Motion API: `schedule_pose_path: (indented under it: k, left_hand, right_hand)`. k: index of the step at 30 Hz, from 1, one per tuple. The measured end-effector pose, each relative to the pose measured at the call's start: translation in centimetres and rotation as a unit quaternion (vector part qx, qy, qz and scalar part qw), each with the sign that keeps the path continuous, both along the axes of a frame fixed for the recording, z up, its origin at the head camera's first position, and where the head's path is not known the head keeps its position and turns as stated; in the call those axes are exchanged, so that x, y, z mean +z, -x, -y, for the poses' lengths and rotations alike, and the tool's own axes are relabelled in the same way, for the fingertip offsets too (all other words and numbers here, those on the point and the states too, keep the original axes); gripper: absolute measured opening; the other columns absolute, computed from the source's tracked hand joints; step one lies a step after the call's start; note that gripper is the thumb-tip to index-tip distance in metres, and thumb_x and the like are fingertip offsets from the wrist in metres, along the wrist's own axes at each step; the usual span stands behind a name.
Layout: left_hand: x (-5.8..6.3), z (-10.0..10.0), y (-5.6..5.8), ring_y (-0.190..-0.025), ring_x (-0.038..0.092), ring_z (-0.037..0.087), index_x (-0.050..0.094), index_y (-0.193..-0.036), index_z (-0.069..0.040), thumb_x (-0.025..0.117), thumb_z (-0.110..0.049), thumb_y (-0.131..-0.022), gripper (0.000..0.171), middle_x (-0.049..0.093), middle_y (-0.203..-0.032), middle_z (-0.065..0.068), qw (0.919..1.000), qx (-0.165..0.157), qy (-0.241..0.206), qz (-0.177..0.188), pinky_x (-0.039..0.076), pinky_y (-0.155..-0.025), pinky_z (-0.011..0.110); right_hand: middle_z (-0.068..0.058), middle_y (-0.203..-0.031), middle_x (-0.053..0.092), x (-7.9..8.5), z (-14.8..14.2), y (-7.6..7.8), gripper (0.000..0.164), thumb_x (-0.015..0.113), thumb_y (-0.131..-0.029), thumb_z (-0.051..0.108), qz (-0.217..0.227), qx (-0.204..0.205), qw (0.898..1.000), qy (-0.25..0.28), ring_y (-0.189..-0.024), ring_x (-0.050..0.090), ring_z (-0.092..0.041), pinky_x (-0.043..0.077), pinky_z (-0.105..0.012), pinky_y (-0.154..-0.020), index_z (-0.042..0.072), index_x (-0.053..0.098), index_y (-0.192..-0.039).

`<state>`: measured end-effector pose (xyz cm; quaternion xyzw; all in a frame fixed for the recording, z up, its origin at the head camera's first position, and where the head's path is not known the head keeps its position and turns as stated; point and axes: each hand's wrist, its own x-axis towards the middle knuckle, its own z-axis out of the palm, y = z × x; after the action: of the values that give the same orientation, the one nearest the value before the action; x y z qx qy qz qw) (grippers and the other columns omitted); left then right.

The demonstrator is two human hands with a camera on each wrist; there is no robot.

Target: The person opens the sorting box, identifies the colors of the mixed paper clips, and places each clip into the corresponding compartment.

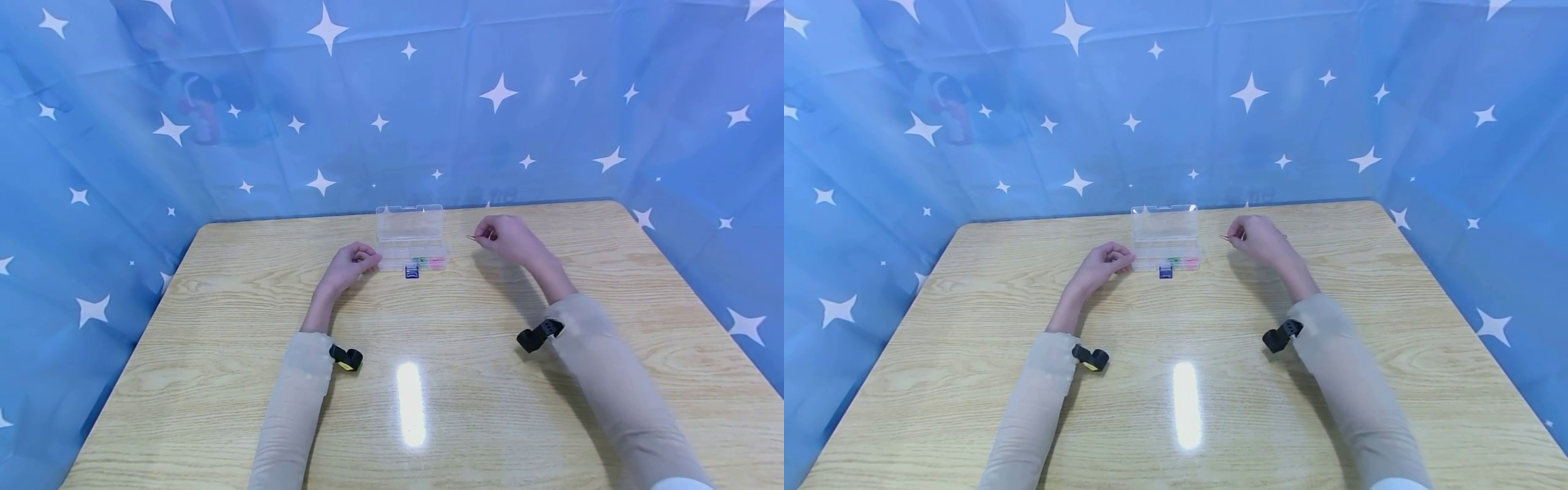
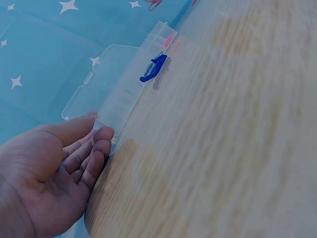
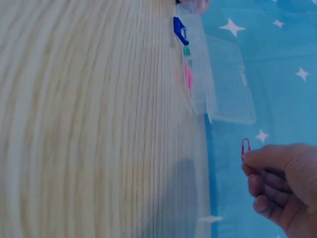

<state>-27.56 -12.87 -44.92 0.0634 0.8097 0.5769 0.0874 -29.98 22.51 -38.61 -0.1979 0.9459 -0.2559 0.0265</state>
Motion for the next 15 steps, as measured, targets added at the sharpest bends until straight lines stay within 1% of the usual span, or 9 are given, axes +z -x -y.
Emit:
schedule_pose_path:
  k: [7,15]
  left_hand:
    - [0.0,0.1,0.0,-0.089,0.062,0.025,0.064,-0.113,-0.005,0.066,-0.03,-0.101,0.028,0.067,-0.095,0.011,1.0,-0.004,-0.006,-0.003,0.047,-0.077,0.032]
    - [0.1,0.2,0.0,-0.088,0.061,0.023,0.064,-0.112,-0.005,0.066,-0.029,-0.101,0.026,0.066,-0.094,0.01,1.0,-0.003,-0.005,-0.003,0.046,-0.076,0.031]
  right_hand:
    - [-0.015,-0.097,0.069,0.1,2.1,0.5,0.012,0.06,-0.099,0.007,0.0,0.015,1.0,-0.001,-0.086,0.063,-0.028,0.051,-0.043,-0.077,-0.002,0.068,-0.105]
    - [-0.014,-0.096,0.07,-0.4,4.3,1.1,0.01,0.062,-0.098,0.004,-0.009,0.032,0.999,-0.003,-0.086,0.064,-0.027,0.052,-0.042,-0.078,-0.001,0.069,-0.102]
